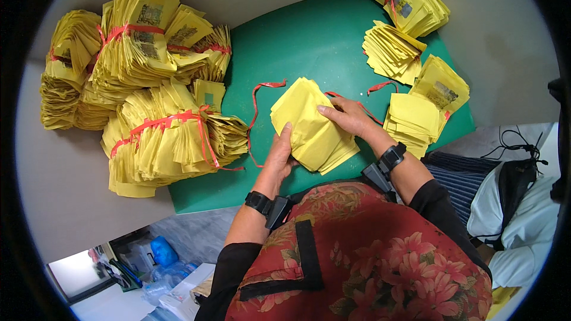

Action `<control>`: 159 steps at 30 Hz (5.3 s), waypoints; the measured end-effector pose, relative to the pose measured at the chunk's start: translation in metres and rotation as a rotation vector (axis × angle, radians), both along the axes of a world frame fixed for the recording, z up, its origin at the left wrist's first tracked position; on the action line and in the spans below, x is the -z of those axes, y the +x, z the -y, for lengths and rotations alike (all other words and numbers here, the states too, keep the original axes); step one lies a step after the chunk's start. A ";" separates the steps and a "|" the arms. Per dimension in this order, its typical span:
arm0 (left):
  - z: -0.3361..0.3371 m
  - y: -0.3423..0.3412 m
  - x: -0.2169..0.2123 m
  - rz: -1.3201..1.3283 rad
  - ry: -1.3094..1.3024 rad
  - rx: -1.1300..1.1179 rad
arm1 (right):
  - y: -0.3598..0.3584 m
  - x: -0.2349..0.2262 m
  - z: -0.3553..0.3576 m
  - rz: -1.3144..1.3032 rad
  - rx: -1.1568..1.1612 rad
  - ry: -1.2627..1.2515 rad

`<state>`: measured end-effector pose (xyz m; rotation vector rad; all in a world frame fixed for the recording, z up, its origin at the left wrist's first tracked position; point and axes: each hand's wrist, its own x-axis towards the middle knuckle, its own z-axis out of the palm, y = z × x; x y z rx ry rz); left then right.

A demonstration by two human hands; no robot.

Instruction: The person gathers stacks of yellow paper, aligns them, and ties them with red string. The person repeatedly picks up loose sheets, stacks them, and secures each bundle with a red string tie. Finished bundles are placed on the table.

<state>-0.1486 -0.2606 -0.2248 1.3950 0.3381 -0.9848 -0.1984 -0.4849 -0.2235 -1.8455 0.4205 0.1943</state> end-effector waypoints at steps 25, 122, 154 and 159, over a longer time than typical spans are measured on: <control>0.022 0.022 -0.030 1.346 0.759 0.308 | 0.004 -0.004 -0.032 0.481 0.218 -0.430; 0.247 -0.018 -0.014 1.120 0.088 1.079 | -0.176 -0.014 0.135 0.067 0.421 -0.760; 0.176 -0.003 -0.051 0.473 -0.081 0.800 | -0.182 0.014 0.163 0.190 0.590 -0.019; 0.176 -0.010 -0.054 0.306 -0.133 0.791 | -0.188 0.002 0.158 0.068 0.708 0.366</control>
